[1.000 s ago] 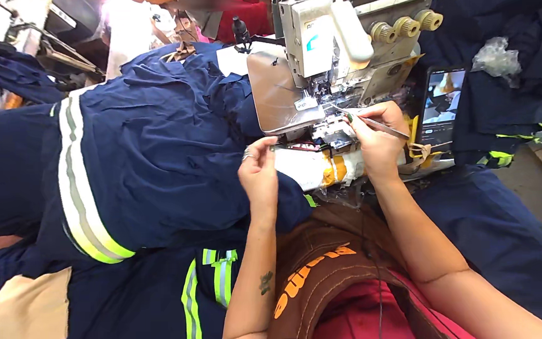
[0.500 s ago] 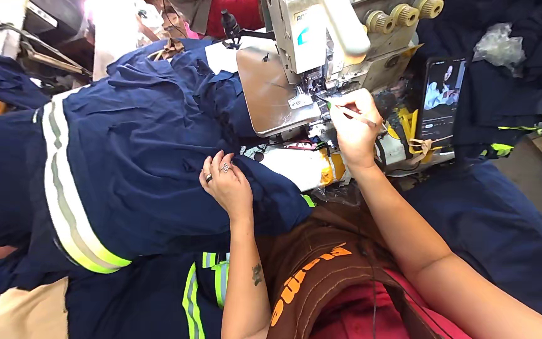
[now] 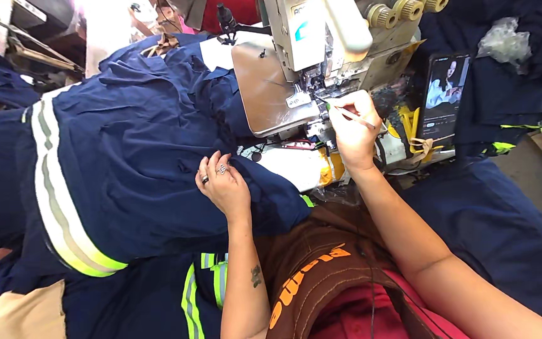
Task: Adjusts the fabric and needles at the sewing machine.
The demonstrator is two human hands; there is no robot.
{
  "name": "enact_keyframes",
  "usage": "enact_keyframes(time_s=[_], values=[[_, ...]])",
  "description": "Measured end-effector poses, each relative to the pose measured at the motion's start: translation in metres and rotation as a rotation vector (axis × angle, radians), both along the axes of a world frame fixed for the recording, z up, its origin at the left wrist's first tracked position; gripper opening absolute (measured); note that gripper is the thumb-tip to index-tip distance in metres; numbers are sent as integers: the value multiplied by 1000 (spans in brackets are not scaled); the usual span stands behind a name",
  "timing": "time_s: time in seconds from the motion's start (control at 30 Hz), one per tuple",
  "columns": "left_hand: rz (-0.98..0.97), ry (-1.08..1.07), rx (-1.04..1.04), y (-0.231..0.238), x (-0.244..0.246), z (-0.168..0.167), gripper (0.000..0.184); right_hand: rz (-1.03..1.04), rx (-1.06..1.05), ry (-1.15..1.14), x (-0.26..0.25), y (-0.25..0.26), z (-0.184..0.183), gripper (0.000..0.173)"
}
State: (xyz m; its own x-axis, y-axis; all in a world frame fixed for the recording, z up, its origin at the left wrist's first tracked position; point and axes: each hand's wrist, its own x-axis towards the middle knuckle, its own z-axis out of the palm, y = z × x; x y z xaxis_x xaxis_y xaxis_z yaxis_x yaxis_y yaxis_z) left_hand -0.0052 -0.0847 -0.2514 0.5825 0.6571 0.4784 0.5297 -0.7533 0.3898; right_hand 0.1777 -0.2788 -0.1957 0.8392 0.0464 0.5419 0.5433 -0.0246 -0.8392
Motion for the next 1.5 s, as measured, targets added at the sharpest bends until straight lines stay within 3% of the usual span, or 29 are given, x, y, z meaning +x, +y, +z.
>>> enact_keyframes(time_s=[1.5], values=[[29,90,3,-3,4,9,38,-2,46,-87,1,-4,-8,11]])
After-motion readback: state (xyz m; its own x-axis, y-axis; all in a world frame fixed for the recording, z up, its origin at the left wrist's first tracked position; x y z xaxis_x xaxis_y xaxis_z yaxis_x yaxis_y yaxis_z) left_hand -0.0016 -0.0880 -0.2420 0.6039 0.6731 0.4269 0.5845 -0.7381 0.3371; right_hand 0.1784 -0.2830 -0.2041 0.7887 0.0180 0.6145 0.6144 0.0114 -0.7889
